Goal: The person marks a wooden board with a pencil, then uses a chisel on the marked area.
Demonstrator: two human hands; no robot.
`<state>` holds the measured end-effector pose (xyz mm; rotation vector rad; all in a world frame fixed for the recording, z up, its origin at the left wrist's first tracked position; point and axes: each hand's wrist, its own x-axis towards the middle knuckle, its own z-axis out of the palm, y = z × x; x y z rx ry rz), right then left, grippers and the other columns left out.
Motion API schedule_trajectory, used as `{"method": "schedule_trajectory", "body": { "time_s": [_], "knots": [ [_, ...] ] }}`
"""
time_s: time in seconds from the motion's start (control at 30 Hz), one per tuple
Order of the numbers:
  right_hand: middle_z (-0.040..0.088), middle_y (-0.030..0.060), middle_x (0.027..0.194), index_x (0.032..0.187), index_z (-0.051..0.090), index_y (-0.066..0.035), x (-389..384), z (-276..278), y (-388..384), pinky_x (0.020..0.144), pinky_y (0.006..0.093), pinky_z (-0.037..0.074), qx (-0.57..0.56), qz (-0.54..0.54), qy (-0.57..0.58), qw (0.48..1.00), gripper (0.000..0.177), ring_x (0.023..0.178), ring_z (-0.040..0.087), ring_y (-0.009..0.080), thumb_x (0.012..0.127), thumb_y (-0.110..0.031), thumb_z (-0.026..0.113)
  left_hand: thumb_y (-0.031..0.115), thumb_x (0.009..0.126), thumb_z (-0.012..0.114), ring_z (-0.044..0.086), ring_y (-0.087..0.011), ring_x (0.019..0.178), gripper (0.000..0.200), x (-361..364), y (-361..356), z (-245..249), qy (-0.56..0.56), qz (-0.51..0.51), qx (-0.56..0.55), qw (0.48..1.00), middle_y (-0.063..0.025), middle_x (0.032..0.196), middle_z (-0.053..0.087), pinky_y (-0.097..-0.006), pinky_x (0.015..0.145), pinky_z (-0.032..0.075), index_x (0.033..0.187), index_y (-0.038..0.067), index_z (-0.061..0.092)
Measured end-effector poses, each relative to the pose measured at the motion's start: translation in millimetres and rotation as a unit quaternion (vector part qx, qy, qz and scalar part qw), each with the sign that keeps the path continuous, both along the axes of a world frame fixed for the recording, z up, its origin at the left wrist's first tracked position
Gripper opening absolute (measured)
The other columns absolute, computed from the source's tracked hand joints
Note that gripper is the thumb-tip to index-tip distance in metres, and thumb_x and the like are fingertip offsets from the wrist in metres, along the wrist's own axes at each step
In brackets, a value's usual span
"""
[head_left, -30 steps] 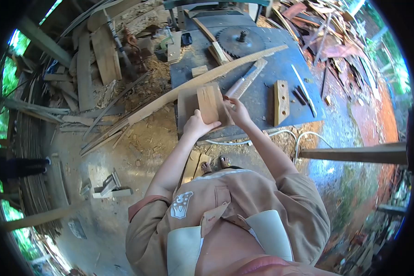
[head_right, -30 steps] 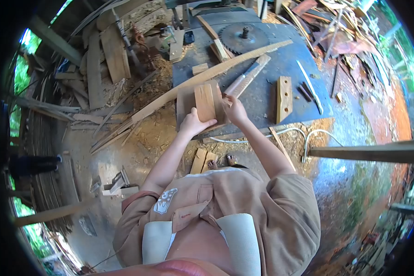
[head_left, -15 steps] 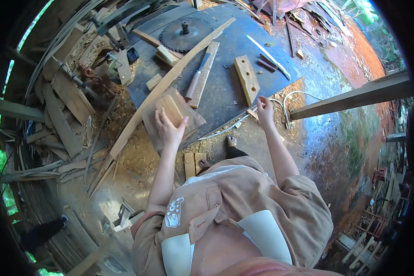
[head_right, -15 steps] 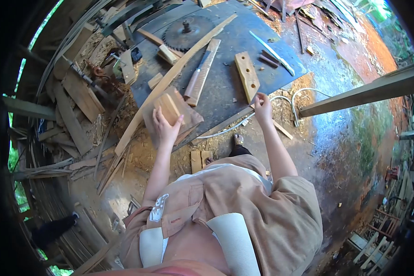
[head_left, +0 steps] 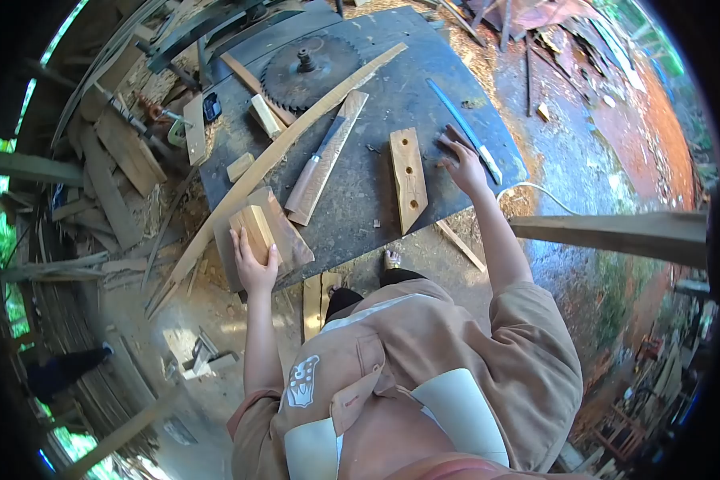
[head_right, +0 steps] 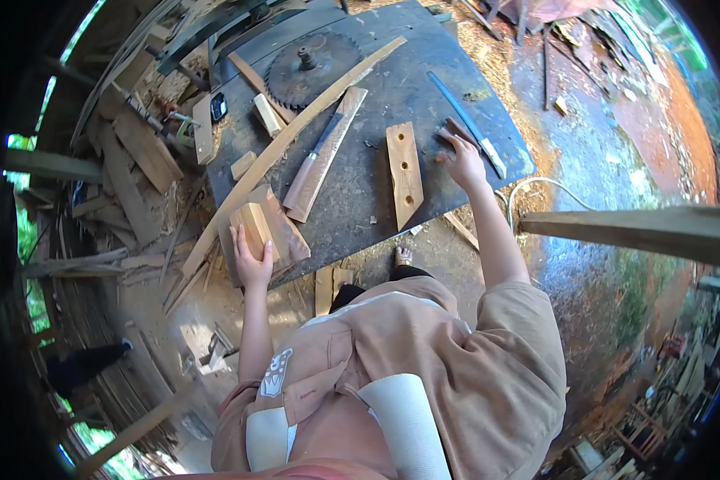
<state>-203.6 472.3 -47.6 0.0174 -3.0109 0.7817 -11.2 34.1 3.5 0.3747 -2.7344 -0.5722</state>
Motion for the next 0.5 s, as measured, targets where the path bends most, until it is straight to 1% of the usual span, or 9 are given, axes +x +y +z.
{"method": "schedule_trajectory", "body": {
  "time_s": [0.07, 0.1, 0.17, 0.2, 0.3, 0.37, 0.4, 0.43, 0.5],
  "knots": [
    [0.050, 0.0109, 0.119, 0.118, 0.049, -0.011, -10.3, -0.4, 1.4, 0.089, 0.0383, 0.040, 0.075, 0.014, -0.040, 0.996, 0.049, 0.110, 0.046, 0.0287, 0.075, -0.030, 0.062, 0.029, 0.072, 0.064, 0.032, -0.0385, 0.121, 0.067, -1.0, 1.0, -0.1, 0.006, -0.005, 0.000, 1.000, -0.0240, 0.134, 0.027, -0.0423, 0.097, 0.032, 0.127, 0.004, 0.035],
    [0.050, 0.0109, 0.119, 0.118, 0.049, -0.011, -13.8, -0.7, 2.2, 0.089, 0.0383, 0.040, 0.074, 0.025, -0.039, 0.996, 0.049, 0.110, 0.046, 0.0287, 0.075, -0.030, 0.062, 0.029, 0.072, 0.064, 0.032, -0.0385, 0.121, 0.067, -1.1, 1.4, -0.4, 0.006, 0.007, -0.001, 1.000, -0.0240, 0.134, 0.027, -0.0423, 0.097, 0.032, 0.127, 0.004, 0.035],
    [0.053, 0.0106, 0.111, 0.116, 0.050, -0.011, -17.9, -2.1, 4.3, 0.086, 0.0393, 0.041, 0.120, 0.002, -0.049, 0.992, 0.048, 0.105, 0.049, 0.0291, 0.072, -0.026, 0.063, 0.029, 0.072, 0.063, 0.033, -0.0386, 0.120, 0.068, -0.4, 1.7, -0.5, -0.003, 0.004, -0.001, 1.000, -0.0232, 0.134, 0.028, -0.0422, 0.097, 0.032, 0.128, 0.004, 0.034],
    [0.055, 0.0113, 0.102, 0.115, 0.050, -0.010, -20.2, -8.8, 6.1, 0.083, 0.0400, 0.042, 0.115, -0.002, -0.031, 0.993, 0.048, 0.099, 0.051, 0.0301, 0.070, -0.021, 0.065, 0.029, 0.072, 0.063, 0.033, -0.0386, 0.120, 0.068, -0.3, 2.4, -0.1, -0.004, 0.014, -0.002, 1.000, -0.0232, 0.134, 0.028, -0.0422, 0.097, 0.032, 0.128, 0.004, 0.034],
    [0.054, 0.0097, 0.103, 0.114, 0.050, -0.012, -23.8, -20.1, 10.5, 0.079, 0.0391, 0.044, 0.097, -0.014, -0.048, 0.994, 0.047, 0.099, 0.052, 0.0280, 0.070, -0.019, 0.065, 0.028, 0.072, 0.064, 0.033, -0.0381, 0.121, 0.068, -0.4, 2.0, 1.2, -0.007, 0.020, 0.004, 1.000, -0.0225, 0.135, 0.028, -0.0415, 0.098, 0.031, 0.128, 0.005, 0.034],
    [0.055, 0.0131, 0.090, 0.093, 0.060, -0.006, -22.8, -18.9, 10.4, 0.075, 0.0402, 0.044, 0.054, -0.011, 0.003, 0.999, 0.028, 0.088, 0.054, 0.0316, 0.069, -0.017, 0.065, 0.025, 0.072, 0.065, 0.033, -0.0372, 0.121, 0.068, 0.0, 1.4, 0.9, 0.033, 0.014, 0.069, 0.997, -0.0223, 0.134, 0.030, -0.0405, 0.098, 0.031, 0.128, 0.004, 0.034],
    [0.054, 0.0145, 0.086, 0.088, 0.060, -0.004, -24.0, -20.9, 11.1, 0.073, 0.0404, 0.044, 0.035, -0.018, 0.023, 0.999, 0.024, 0.083, 0.054, 0.0323, 0.068, -0.017, 0.065, 0.022, 0.075, 0.063, 0.035, -0.0338, 0.122, 0.068, 1.6, 0.0, 0.7, 0.043, 0.027, 0.118, 0.992, -0.0218, 0.133, 0.032, -0.0397, 0.098, 0.031, 0.130, 0.003, 0.029],
    [0.054, 0.0158, 0.083, 0.083, 0.060, -0.002, -25.3, -20.9, 9.4, 0.072, 0.0406, 0.044, 0.016, -0.025, 0.043, 0.999, 0.021, 0.079, 0.053, 0.0331, 0.068, -0.017, 0.065, 0.022, 0.075, 0.063, 0.035, -0.0338, 0.122, 0.068, 2.2, -3.5, -3.1, 0.046, 0.042, 0.117, 0.991, -0.0218, 0.133, 0.032, -0.0397, 0.098, 0.031, 0.130, 0.003, 0.029],
    [0.053, 0.0166, 0.081, 0.080, 0.058, 0.001, -25.8, -13.7, 6.3, 0.068, 0.0386, 0.043, -0.057, -0.030, 0.072, 0.995, 0.021, 0.074, 0.052, 0.0326, 0.069, -0.016, 0.063, 0.017, 0.081, 0.058, 0.037, -0.0272, 0.121, 0.061, 5.4, -13.7, -13.3, 0.145, 0.112, 0.270, 0.945, -0.0193, 0.130, 0.036, -0.0362, 0.095, 0.034, 0.131, 0.004, 0.025]
  ]
}}
